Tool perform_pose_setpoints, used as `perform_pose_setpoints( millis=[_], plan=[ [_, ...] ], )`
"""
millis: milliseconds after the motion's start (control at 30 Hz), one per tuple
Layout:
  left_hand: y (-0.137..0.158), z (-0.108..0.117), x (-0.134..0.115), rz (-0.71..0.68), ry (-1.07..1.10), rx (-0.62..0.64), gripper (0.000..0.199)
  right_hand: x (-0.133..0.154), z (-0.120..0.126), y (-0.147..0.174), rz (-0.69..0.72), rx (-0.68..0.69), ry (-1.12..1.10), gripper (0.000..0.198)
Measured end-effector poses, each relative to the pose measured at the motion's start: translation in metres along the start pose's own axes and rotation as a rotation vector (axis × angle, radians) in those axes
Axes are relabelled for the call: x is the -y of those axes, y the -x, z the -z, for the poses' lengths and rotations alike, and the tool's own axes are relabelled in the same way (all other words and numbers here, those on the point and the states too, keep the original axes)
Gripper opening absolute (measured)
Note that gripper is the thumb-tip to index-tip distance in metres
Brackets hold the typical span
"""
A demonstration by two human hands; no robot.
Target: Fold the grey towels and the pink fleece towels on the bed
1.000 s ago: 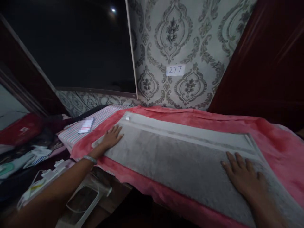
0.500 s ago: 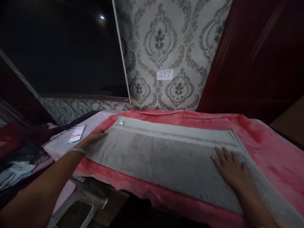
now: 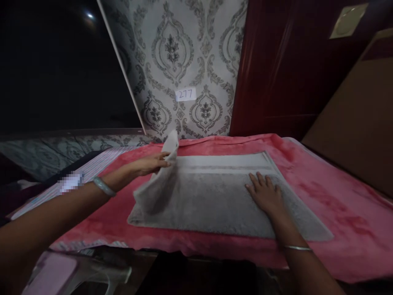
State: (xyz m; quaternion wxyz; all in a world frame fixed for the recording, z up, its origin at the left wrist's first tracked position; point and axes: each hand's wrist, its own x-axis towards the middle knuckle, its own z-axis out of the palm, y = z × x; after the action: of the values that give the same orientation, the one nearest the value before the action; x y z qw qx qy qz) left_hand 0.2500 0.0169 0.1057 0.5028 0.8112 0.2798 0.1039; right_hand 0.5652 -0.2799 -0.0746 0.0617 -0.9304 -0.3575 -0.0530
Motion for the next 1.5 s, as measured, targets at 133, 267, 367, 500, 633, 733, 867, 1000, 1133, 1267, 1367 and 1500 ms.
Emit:
perform_pose_setpoints(
  millis=[133, 267, 367, 500, 633, 733, 867, 1000, 1133, 1267, 1367, 1500],
  plan=[
    [-0.023, -0.091, -0.004, 0.011, 0.055, 0.19, 0.072, 0.007, 0.011, 0.002, -0.024, 0.034, -0.002, 0.062],
    [-0.033, -0.149, 0.029, 0.069, 0.048, 0.152, 0.075, 0.01, 0.018, 0.003, -0.03, 0.044, -0.012, 0.061],
    [-0.034, -0.157, 0.044, 0.1, 0.125, 0.168, 0.078, 0.009, 0.018, 0.003, -0.03, 0.045, -0.026, 0.061],
    [-0.034, -0.138, 0.03, -0.006, 0.386, 0.161, 0.058, 0.006, 0.016, 0.001, -0.031, 0.043, -0.057, 0.061],
    [-0.042, -0.139, 0.009, -0.138, 0.451, 0.048, 0.056, 0.005, 0.014, 0.0, -0.02, 0.033, -0.069, 0.061],
    [-0.049, -0.164, 0.01, -0.137, 0.181, -0.008, 0.06, 0.006, 0.014, 0.001, -0.023, 0.026, -0.055, 0.061],
    [-0.052, -0.19, 0.019, -0.061, -0.048, 0.06, 0.059, 0.006, 0.017, 0.003, -0.014, 0.02, -0.047, 0.061],
    [-0.042, -0.168, 0.021, -0.024, -0.047, 0.246, 0.061, 0.005, 0.02, 0.005, -0.012, 0.028, -0.055, 0.062],
    [-0.015, -0.111, 0.032, -0.303, -0.335, 0.019, 0.056, 0.003, 0.021, 0.005, -0.008, 0.028, -0.054, 0.063],
    [0.03, -0.075, 0.065, -0.334, -0.615, -0.228, 0.062, 0.001, 0.018, 0.004, -0.005, 0.025, -0.061, 0.063],
    [0.057, -0.08, 0.092, -0.289, -0.76, -0.214, 0.066, -0.001, 0.016, 0.003, 0.005, 0.019, -0.065, 0.064],
    [0.07, -0.102, 0.109, -0.24, -0.908, -0.106, 0.063, -0.003, 0.017, 0.003, 0.008, 0.024, -0.053, 0.064]
  ],
)
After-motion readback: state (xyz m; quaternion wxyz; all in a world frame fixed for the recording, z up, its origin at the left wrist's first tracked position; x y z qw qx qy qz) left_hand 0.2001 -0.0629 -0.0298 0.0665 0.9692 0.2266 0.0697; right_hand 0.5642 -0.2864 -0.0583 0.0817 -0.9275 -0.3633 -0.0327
